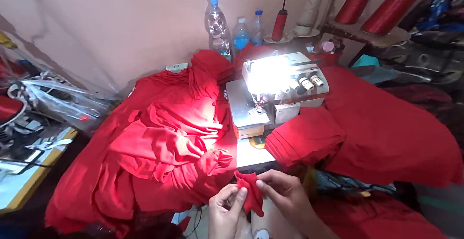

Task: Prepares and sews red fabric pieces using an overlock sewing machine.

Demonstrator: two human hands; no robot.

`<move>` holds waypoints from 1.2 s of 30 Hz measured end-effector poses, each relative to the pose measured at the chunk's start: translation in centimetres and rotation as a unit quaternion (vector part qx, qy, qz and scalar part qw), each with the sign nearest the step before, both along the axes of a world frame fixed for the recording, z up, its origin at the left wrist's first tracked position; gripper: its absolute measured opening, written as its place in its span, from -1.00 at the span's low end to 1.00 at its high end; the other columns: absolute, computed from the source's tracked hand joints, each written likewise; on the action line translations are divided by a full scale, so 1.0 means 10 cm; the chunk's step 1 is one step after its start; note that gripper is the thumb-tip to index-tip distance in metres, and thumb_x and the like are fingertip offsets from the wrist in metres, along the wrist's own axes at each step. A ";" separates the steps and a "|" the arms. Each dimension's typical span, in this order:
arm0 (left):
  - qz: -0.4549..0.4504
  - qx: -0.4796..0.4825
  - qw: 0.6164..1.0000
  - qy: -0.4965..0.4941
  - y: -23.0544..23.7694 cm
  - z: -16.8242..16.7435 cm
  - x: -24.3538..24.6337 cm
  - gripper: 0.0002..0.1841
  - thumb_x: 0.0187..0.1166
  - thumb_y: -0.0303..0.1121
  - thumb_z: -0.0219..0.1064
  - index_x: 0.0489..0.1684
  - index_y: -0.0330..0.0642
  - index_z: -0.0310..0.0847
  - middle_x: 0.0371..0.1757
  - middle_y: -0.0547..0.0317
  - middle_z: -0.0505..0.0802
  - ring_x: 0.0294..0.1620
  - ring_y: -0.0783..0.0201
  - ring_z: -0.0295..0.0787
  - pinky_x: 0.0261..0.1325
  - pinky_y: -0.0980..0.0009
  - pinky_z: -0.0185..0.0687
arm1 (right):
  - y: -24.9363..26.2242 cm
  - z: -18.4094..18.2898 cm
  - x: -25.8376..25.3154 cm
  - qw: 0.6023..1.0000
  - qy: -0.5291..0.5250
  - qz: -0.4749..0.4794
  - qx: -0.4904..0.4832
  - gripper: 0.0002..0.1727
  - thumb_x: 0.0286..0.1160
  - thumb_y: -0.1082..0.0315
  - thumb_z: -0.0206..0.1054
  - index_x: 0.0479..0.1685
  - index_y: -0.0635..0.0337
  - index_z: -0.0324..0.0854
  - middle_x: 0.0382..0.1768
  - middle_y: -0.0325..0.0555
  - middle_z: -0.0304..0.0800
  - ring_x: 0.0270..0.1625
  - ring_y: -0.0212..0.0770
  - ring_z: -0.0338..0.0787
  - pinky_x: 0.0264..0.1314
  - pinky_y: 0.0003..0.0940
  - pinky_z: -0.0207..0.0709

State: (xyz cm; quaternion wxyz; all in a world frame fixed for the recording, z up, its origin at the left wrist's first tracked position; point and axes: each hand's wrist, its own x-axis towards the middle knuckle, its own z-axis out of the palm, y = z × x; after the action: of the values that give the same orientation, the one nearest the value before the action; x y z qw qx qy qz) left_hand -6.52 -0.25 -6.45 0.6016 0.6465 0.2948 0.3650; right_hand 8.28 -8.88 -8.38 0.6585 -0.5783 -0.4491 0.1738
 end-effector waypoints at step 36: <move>0.036 0.276 0.955 -0.097 0.51 0.46 0.31 -0.95 0.47 -0.26 0.48 -0.28 0.05 0.81 -0.17 0.55 0.83 0.02 0.65 0.73 0.12 0.71 0.65 | 0.19 -0.02 0.01 0.994 0.003 0.030 0.102 -0.85 0.29 0.48 0.51 -0.21 0.21 0.68 -0.30 -0.30 0.87 -0.35 -0.67 0.77 -0.25 -0.76 0.66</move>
State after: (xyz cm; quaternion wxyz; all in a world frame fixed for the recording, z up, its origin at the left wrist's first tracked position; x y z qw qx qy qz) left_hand -3.39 4.82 -1.88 0.4115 0.7378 0.1460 0.5148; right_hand 8.43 -6.98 -8.62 0.7098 -0.4943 -0.4795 0.1484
